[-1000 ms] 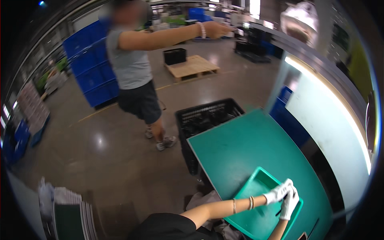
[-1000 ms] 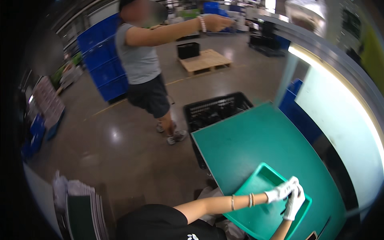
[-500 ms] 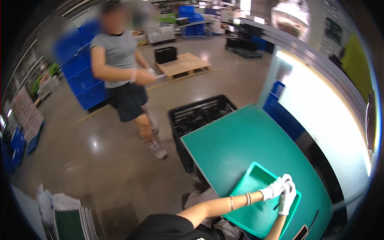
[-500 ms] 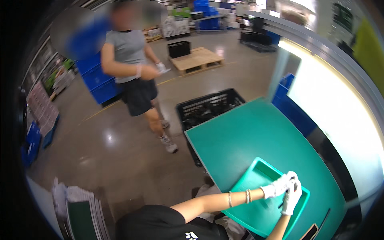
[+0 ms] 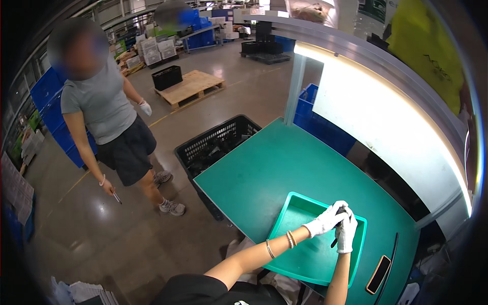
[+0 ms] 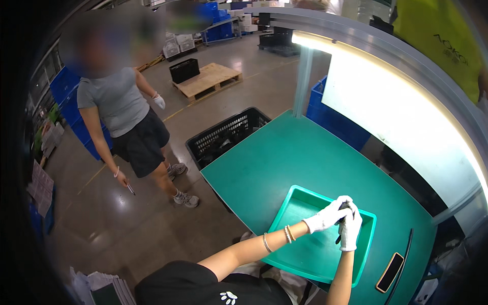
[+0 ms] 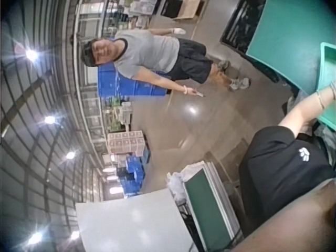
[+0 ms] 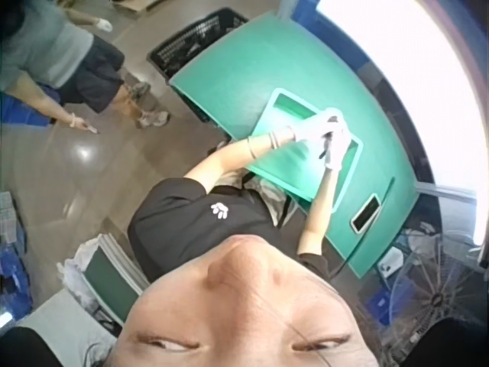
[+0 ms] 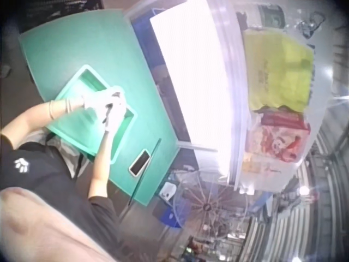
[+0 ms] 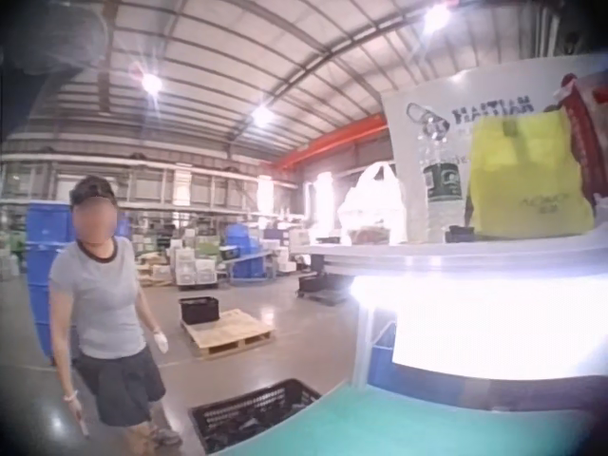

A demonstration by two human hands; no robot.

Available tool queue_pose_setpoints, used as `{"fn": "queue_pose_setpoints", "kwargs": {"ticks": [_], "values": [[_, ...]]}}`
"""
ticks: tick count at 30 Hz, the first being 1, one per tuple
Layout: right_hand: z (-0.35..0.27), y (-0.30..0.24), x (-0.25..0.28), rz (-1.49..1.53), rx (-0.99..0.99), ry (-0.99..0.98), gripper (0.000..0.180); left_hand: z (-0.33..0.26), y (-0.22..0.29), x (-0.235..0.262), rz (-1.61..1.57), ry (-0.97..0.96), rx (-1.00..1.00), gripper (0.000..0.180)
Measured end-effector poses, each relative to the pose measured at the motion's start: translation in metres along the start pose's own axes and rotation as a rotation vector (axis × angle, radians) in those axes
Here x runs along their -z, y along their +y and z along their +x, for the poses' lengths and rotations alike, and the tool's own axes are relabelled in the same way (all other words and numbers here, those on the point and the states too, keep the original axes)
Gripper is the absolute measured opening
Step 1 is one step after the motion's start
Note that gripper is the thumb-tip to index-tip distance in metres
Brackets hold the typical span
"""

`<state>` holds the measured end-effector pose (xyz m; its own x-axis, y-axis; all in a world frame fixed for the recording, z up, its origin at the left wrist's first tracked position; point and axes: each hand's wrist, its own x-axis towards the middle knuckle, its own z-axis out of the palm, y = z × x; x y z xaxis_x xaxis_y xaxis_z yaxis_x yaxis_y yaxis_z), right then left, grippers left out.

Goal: The person assembles black plastic parts by hand on a workbench.

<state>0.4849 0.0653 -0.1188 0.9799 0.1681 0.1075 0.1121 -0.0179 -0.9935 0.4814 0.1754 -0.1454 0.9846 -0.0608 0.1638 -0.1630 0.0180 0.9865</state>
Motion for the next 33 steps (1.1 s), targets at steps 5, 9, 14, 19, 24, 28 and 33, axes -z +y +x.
{"fn": "queue_pose_setpoints", "kwargs": {"ticks": [5, 9, 14, 19, 24, 28, 33], "values": [[0.004, 0.011, 0.012, -0.058, 0.063, -0.020, 0.023, 0.004, 0.010, -0.005, -0.061, 0.057, 0.085, 0.027], [-0.007, 0.000, 0.008, -0.184, -0.064, -0.019, 0.019, -0.003, 0.021, 0.002, -0.167, 0.058, 0.116, 0.020], [-0.009, 0.002, 0.007, 0.020, -0.231, 0.048, 0.025, -0.005, 0.024, 0.003, -0.255, 0.123, 0.229, 0.024], [-0.011, -0.006, 0.023, -0.043, -0.141, -0.007, 0.028, 0.006, 0.013, -0.005, -0.472, 0.085, 0.276, 0.023], [-0.015, -0.027, 0.004, -0.468, 0.384, 0.043, 0.022, 0.001, 0.030, 0.013, -0.397, 0.059, 0.125, 0.031], [-0.021, -0.040, 0.004, -0.468, 0.399, 0.037, 0.022, -0.009, 0.050, 0.015, -0.231, -0.042, -0.042, 0.050], [-0.027, -0.034, 0.013, -0.621, 0.555, 0.040, 0.027, -0.014, 0.046, 0.010, -0.182, -0.055, -0.040, 0.047]]}}
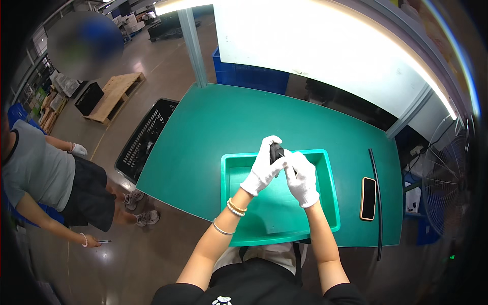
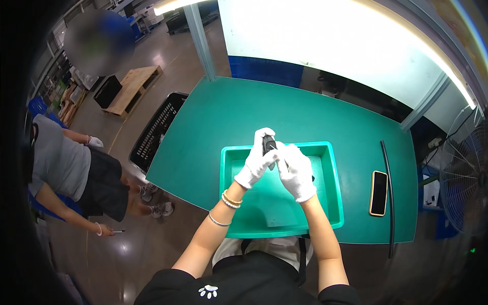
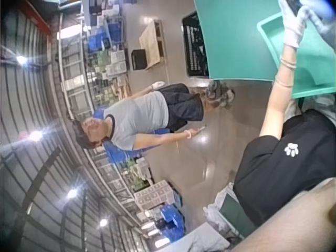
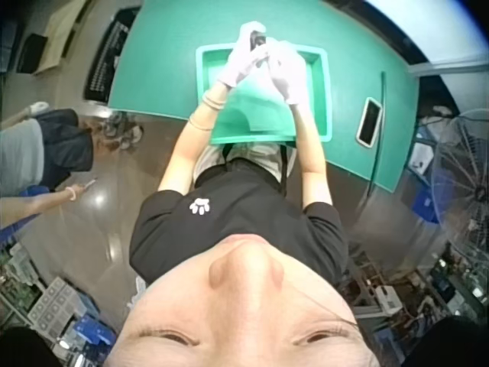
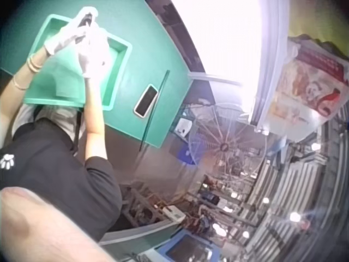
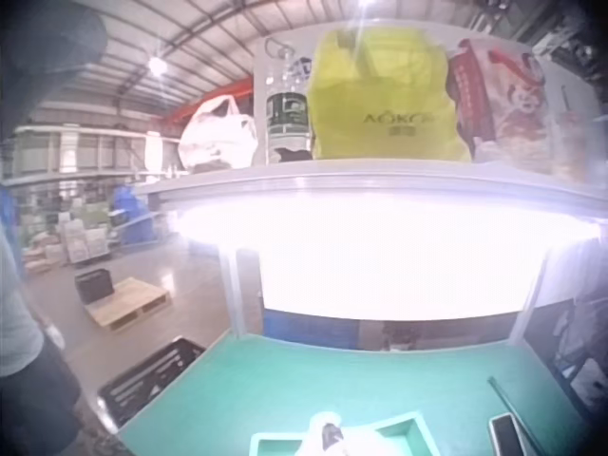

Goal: The person assembles black plastic parts by hand on a workbench.

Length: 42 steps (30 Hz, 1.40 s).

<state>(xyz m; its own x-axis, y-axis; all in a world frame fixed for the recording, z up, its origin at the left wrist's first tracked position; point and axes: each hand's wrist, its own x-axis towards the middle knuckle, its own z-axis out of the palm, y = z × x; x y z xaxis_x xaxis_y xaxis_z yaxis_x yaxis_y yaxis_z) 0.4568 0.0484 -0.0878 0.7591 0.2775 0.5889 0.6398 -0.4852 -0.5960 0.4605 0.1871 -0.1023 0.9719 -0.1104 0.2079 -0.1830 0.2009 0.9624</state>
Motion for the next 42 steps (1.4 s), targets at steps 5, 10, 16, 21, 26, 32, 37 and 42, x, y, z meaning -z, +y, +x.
{"fn": "queue_pose_setpoints", "kwargs": {"ticks": [5, 10, 16, 21, 26, 32, 37, 42], "values": [[0.001, -0.005, 0.001, -0.082, 0.097, 0.055, 0.027, 0.000, 0.005, 0.003, -0.037, 0.010, 0.041, 0.046], [0.008, -0.002, 0.016, -0.262, 0.215, -0.123, 0.026, 0.002, 0.006, 0.014, 0.314, -0.068, -0.079, 0.035], [0.007, 0.002, 0.011, -0.233, 0.204, -0.105, 0.024, 0.003, 0.009, 0.021, 0.519, -0.067, -0.114, 0.038], [0.002, 0.001, 0.002, -0.218, 0.194, -0.034, 0.022, 0.001, 0.009, 0.016, 0.441, -0.036, -0.080, 0.036], [0.001, 0.000, 0.001, -0.151, 0.182, 0.000, 0.022, 0.000, 0.006, 0.017, 0.448, -0.034, -0.085, 0.036], [0.006, 0.011, 0.010, -0.203, 0.180, -0.085, 0.024, 0.006, 0.007, 0.011, 0.406, -0.054, -0.079, 0.033], [0.011, 0.000, -0.003, -0.145, 0.192, -0.091, 0.027, 0.008, 0.010, 0.032, 0.498, 0.009, -0.212, 0.026], [-0.011, 0.012, 0.000, -0.138, 0.129, 0.019, 0.021, 0.005, -0.002, 0.008, 0.559, 0.028, -0.263, 0.022]]}}
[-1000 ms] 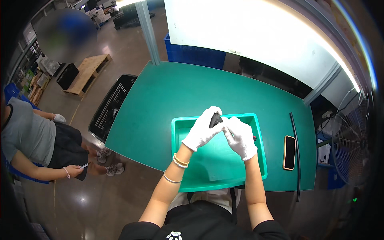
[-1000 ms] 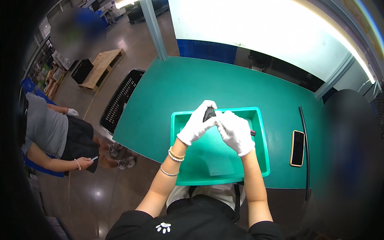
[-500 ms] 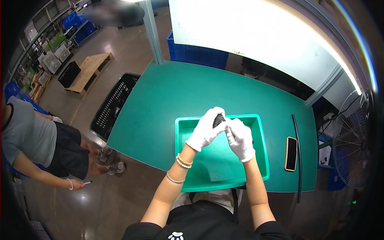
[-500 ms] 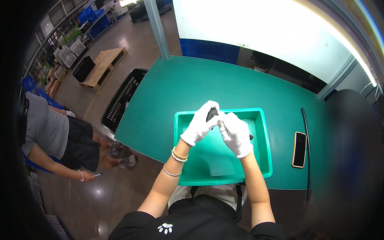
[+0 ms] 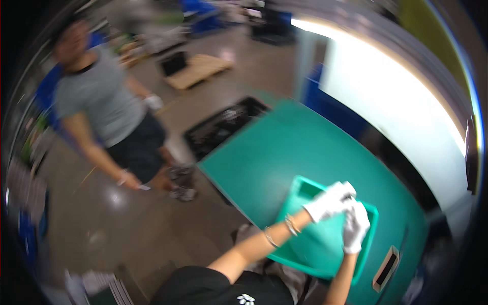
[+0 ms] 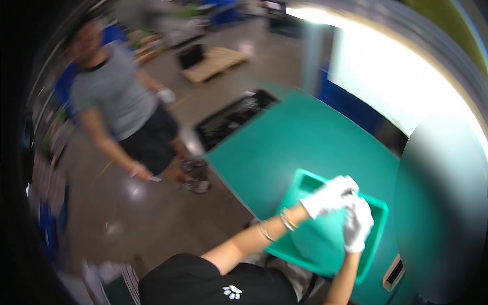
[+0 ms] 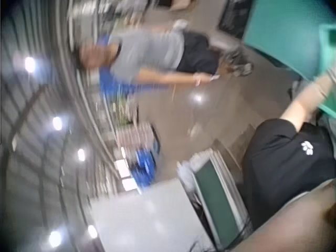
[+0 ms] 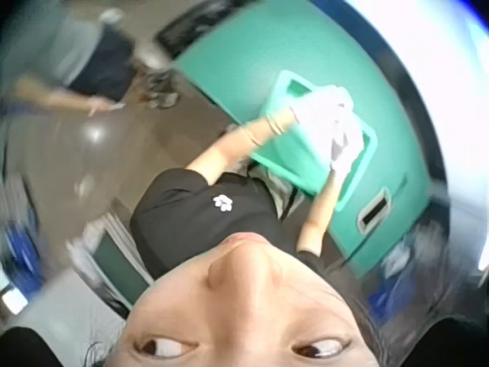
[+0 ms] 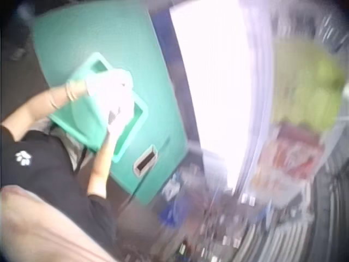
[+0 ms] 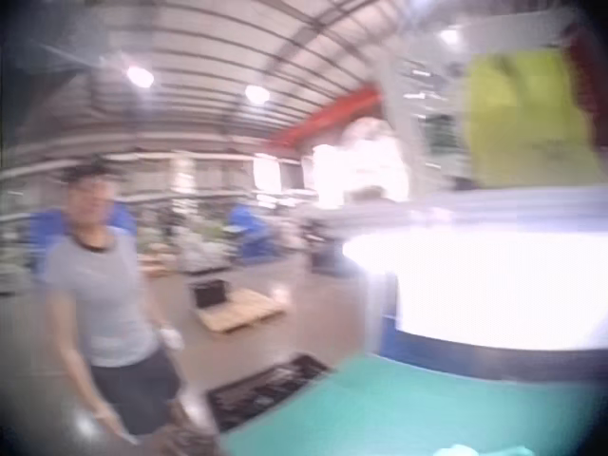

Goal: The person assembles black plastic parts by hand on a workbench.

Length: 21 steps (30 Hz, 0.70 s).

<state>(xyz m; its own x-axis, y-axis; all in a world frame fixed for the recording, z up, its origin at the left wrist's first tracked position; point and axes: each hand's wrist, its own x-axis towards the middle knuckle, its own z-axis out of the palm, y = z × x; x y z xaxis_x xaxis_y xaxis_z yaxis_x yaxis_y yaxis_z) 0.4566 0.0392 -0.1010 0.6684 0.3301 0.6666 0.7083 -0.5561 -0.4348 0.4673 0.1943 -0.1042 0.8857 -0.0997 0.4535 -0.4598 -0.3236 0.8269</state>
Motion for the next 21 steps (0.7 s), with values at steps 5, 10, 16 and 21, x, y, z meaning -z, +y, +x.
{"fn": "queue_pose_setpoints", "kwargs": {"ticks": [5, 10, 16, 21], "values": [[-0.001, -0.006, -0.011, 0.155, -0.157, 0.017, 0.020, -0.009, 0.011, 0.000, -0.077, -0.021, 0.195, 0.026], [0.002, 0.005, -0.019, 0.597, -0.546, 0.044, 0.028, -0.004, -0.006, 0.020, -0.835, 0.179, 0.247, 0.018], [0.012, 0.016, -0.014, 0.748, -0.683, 0.050, 0.028, -0.018, 0.029, 0.103, -0.888, 0.226, 0.443, 0.029], [0.013, 0.008, -0.019, 0.803, -0.804, -0.051, 0.026, -0.078, -0.003, 0.156, -0.938, 0.619, 0.672, 0.033]]}}
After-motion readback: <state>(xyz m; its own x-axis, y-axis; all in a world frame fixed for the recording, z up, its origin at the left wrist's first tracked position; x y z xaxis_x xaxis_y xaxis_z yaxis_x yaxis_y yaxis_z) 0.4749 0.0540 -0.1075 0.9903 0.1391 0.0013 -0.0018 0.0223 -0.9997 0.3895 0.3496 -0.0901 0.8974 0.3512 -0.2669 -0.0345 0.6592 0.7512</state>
